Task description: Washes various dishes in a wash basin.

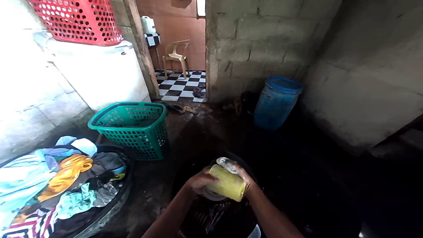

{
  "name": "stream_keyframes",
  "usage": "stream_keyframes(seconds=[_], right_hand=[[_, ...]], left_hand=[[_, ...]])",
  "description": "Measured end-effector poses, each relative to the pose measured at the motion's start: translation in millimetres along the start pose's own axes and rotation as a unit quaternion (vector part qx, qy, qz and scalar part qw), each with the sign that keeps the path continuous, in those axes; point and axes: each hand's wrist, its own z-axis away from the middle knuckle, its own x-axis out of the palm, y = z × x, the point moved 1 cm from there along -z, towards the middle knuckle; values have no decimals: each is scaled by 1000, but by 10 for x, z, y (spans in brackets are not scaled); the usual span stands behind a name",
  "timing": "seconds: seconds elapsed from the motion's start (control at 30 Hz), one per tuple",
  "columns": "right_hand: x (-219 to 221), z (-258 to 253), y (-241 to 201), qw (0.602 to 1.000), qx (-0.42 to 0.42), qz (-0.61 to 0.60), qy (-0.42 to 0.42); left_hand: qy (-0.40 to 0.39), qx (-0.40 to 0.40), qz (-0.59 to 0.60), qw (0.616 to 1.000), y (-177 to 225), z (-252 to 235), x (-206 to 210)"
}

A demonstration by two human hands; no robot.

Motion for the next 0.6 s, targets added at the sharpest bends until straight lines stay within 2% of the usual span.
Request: stream_keyframes(seconds=[0.03,0.07,0.13,0.2,0.3,0.4,0.5,0.6], right_hand=[[-37,-28,138,995,-18,-100,-2],[-17,-36,251,984,-41,-167,39],[161,-47,334,948,-60,-233,207],[302,-94,351,926,-60,-208,310],[406,-69,446,909,-38,-34,414],[495,-40,480,895,-79,127,421],[451,-36,241,877,-115,258,388],[157,-175,11,881,-192,200,383]], left_hand=[[28,24,59,998,-62,-27,-11],[68,43,112,990,-105,-55,15],[148,74,185,969,-137,-127,151],[227,83,214,946,-164,-223,289],[319,74,176,928,-157,-268,523],[373,73,71,922,-239,-244,657],[358,64,-41,931,-272,-156,742],[302,74,-75,947,-251,-90,702]])
